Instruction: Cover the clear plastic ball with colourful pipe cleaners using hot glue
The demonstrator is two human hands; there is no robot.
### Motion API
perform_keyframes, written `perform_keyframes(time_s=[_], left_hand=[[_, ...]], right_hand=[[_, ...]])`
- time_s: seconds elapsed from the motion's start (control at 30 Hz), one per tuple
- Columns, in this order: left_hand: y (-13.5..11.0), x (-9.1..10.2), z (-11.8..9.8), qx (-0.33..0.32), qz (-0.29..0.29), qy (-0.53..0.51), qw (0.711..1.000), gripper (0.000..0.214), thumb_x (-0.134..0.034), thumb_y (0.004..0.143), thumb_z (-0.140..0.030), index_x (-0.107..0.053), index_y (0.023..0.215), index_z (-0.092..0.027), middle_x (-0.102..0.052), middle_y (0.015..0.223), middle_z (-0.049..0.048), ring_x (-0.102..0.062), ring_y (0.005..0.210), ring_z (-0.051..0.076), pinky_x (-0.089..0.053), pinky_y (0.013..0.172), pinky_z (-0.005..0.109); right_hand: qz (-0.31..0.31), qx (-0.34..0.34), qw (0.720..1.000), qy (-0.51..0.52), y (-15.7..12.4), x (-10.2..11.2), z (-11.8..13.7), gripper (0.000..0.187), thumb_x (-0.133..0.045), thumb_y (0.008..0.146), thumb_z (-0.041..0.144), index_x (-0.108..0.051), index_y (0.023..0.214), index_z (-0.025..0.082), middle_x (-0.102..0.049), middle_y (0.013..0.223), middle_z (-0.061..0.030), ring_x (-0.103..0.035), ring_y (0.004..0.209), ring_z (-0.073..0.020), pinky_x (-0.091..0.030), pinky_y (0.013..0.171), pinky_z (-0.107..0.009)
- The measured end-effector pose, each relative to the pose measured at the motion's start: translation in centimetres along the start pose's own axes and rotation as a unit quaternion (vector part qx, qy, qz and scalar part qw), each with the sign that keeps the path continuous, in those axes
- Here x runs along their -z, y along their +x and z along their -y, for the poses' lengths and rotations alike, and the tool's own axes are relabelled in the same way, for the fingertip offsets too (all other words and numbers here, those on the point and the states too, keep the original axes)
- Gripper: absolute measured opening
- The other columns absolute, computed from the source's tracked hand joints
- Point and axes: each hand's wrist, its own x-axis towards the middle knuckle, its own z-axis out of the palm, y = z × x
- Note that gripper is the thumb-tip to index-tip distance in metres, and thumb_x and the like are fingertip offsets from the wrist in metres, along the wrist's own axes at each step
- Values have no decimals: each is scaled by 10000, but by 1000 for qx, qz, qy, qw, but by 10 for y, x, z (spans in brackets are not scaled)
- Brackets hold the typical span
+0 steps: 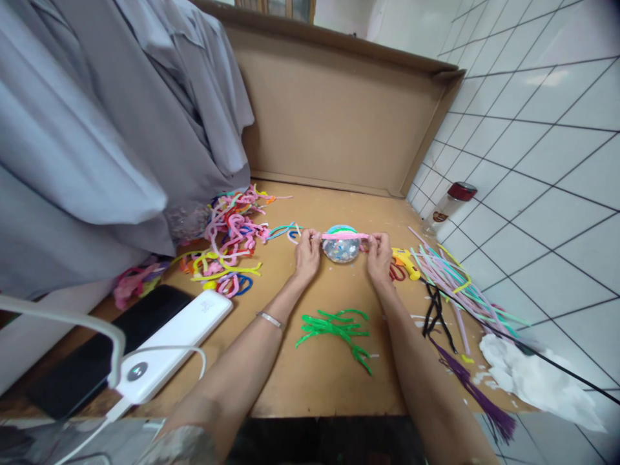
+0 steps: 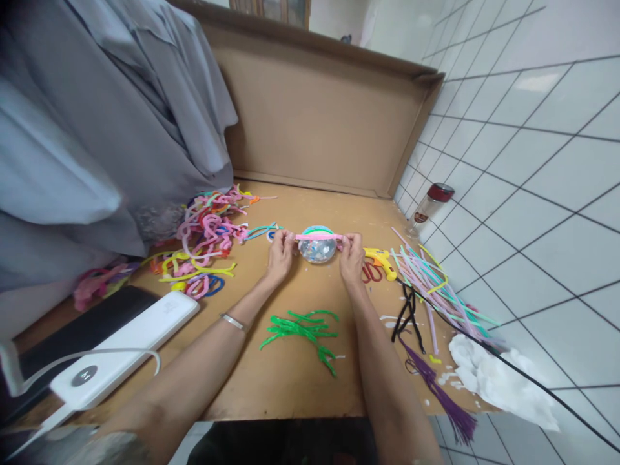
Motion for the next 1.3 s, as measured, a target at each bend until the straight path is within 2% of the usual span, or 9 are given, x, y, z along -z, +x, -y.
perform_keyframes(time_s=[0.13, 0.3, 0.57, 0.83, 1.03, 1.2, 1.3], left_hand=[[0, -2, -2, 4, -6, 41, 999, 188, -422, 959, -370, -451, 841, -227, -524, 669, -28, -503, 624, 144, -369, 638, 258], [0, -3, -2, 14, -12, 95, 995, 166, -445, 934, -303, -472, 798, -212, -575, 706, -6, -545, 684, 156, -396, 689, 268], [-5, -6, 3, 5, -15, 60, 998, 127, -491, 892, -263, -500, 778, -206, -630, 789, 27, -578, 764, 170, -433, 757, 286], [-12, -9, 12, -2, -13, -3, 1000, 153, -524, 863, -266, -483, 727, -209, -640, 904, 60, -593, 880, 185, -458, 850, 319], [-10, -5, 20, 56, 27, -116, 991, 231, -665, 759, -371, -580, 676, -174, -667, 988, 82, -612, 941, 198, -480, 878, 344], [-1, 5, 24, 165, 87, -242, 952, 371, -840, 566, -456, -667, 660, -142, -705, 999, 85, -641, 901, 193, -498, 901, 363], [2, 10, 25, 196, 113, -276, 934, 430, -893, 466, -469, -703, 659, -135, -713, 1035, 89, -646, 913, 197, -494, 939, 375]], right_hand=[[-8, -3, 1000, -24, -1, -1, -4, 249, -399, 921, 475, -476, 871, 243, -692, 787, -49, -668, 762, -220, -494, 694, -339], [25, 8, 997, -79, -5, -5, -15, 270, -390, 910, 480, -486, 836, 239, -678, 788, -62, -637, 763, -226, -469, 717, -351], [11, -19, 999, -40, -9, -12, -27, 270, -438, 884, 486, -525, 825, 238, -699, 851, -72, -634, 843, -234, -468, 786, -370], [-13, -45, 999, 14, -11, -18, -27, 268, -474, 858, 488, -525, 788, 235, -662, 770, -41, -609, 763, -214, -459, 745, -353], [-27, -69, 996, 48, -11, -19, -29, 273, -499, 833, 487, -529, 748, 229, -632, 711, -18, -588, 715, -199, -457, 707, -336], [-28, -71, 994, 74, -11, -22, -30, 256, -514, 811, 470, -542, 741, 225, -643, 723, -19, -584, 727, -192, -467, 720, -333], [-27, -74, 993, 83, -10, -22, -29, 244, -520, 796, 459, -546, 738, 223, -637, 711, -14, -572, 710, -184, -467, 707, -324]])
